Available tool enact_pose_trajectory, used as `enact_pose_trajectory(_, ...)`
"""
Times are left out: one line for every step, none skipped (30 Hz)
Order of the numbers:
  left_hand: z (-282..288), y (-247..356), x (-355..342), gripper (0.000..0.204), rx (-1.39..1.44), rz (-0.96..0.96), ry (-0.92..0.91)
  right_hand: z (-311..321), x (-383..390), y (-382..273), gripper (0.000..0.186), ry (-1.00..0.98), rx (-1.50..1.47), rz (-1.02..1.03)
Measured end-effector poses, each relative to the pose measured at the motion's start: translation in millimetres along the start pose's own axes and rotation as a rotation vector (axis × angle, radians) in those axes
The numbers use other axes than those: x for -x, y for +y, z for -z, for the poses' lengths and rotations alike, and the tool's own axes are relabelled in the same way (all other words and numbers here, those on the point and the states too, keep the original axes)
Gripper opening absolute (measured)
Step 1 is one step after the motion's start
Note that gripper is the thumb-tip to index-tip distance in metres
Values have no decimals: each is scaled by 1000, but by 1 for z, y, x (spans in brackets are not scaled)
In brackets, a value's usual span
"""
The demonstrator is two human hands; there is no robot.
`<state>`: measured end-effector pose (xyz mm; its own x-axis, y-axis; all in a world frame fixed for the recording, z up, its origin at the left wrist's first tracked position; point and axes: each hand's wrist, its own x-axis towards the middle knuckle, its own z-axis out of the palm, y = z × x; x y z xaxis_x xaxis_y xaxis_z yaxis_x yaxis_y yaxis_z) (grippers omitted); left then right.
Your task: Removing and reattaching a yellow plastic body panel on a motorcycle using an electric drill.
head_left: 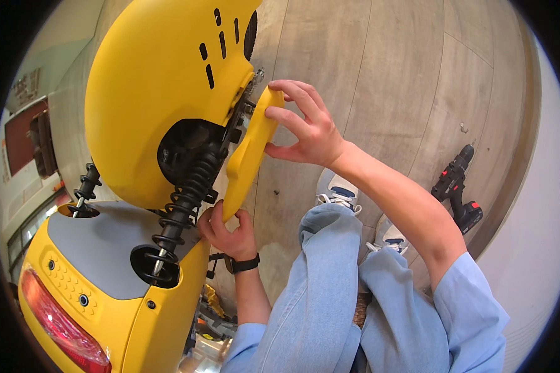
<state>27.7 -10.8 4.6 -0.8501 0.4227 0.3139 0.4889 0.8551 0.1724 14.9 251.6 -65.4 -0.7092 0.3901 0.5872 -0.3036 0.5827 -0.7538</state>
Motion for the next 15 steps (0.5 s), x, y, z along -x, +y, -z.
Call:
enact_pose_trajectory(-2, -1, -1, 42, 13, -9, 32, -1, 0, 0, 55, 5, 7, 0)
enact_pose_trajectory(-3, -2, 0, 42, 14, -10, 30, -2, 0, 1, 55, 10, 13, 0)
enact_pose_trajectory(-4, -3, 1, 41, 37, 3, 19, -2, 1, 1, 55, 10, 14, -3)
enact_pose_trajectory(-5, -3, 1, 41, 60, 15, 8, -2, 0, 2, 54, 11, 14, 1)
enact_pose_trajectory(-6, -4, 1, 41, 61, 14, 6, -3, 0, 2, 54, 13, 14, 5)
enact_pose_trajectory(-6, -5, 0, 41, 63, 21, -4, -4, 0, 2, 54, 13, 14, 3)
enact_pose_trajectory(-6, -5, -1, 42, 67, 28, -14, -4, -1, 2, 53, 18, 10, 4)
enact_pose_trajectory(-6, -4, -2, 42, 69, 27, -15, -4, -2, 3, 53, 24, 6, 6)
enact_pose_trajectory(-6, -4, -4, 42, 67, 24, -19, -3, -2, 3, 53, 24, 8, 5)
enact_pose_trajectory(-6, -4, -6, 43, 63, 22, -22, -3, -2, 4, 53, 24, 6, -10)
enact_pose_trajectory(-6, -4, -8, 43, 62, 22, -23, -3, -2, 4, 53, 25, 5, -25)
enact_pose_trajectory(-6, -4, -9, 42, 44, -3, -12, -4, -2, 5, 53, 25, 4, -26)
enact_pose_trajectory(-6, -5, -10, 42, 25, -28, -1, -4, -2, 5, 53, 28, 9, -21)
enact_pose_trajectory(-6, -6, -10, 42, 24, -28, -2, -5, -2, 5, 54, 30, 14, -16)
enact_pose_trajectory(-6, -7, -9, 42, 26, -19, -2, -6, -2, 4, 54, 30, 13, -17)
